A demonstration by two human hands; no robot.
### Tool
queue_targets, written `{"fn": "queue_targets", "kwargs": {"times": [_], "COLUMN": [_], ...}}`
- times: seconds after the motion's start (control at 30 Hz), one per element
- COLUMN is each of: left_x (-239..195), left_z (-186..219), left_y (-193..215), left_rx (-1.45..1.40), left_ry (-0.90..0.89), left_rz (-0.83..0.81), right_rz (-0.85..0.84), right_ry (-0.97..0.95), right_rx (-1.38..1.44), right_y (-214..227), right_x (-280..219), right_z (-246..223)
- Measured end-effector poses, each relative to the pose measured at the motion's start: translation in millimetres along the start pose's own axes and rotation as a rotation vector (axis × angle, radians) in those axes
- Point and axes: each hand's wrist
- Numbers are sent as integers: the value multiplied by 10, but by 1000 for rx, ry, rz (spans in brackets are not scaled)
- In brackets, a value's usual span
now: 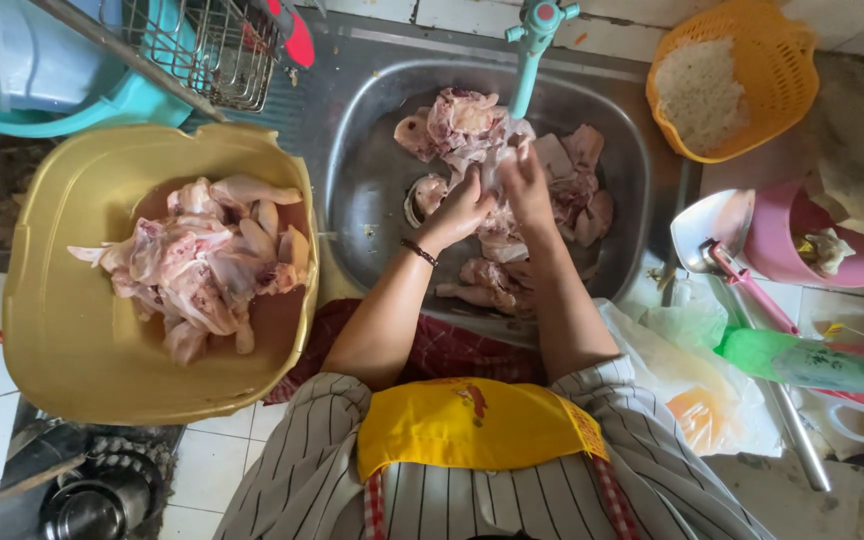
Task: Washing raw chicken pieces in a sink and placing them into a plastic bowl.
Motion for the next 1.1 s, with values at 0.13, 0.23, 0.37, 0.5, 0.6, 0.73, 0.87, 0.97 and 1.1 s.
{"fn": "queue_targets", "kwargs": {"times": [0.13, 0.23, 0.37, 0.5, 0.6, 0.73, 0.87, 0.97, 1.1], "left_x": [-98, -132, -126, -145, -133, -106, 36, -72, 95], "left_z": [137, 271, 307, 363, 217, 304, 36, 346, -315], "left_y": [100, 86, 128, 167, 156, 116, 13, 161, 27], "left_rx": [255, 263, 172, 510, 439, 217, -220, -594, -198], "left_ry": [-35, -84, -154, -156, -235, -300, -197, -43, 346], "left_rz": [13, -22, 44, 149, 102, 72, 145, 55, 131], "right_rz": [-48, 196, 254, -73, 169, 206, 65, -78, -7], "right_ry": [85, -116, -472, 57, 18, -173, -280, -32, 121], "right_rx": [-1, -51, 458, 209, 2, 82, 556, 309, -444], "right_y": [-29, 95, 118, -68, -4, 139, 88, -79, -115], "right_x": [99, 266, 267, 70, 80, 241, 140, 72, -117], "right_z": [8, 253, 39, -344, -207, -36, -371, -61, -758]}}
Point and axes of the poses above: each hand's wrist, its own x-axis towards the middle knuckle, its own y-axis out of the back of the hand, z = x × y, and after that the axes turned 8 degrees about -x, right-handed
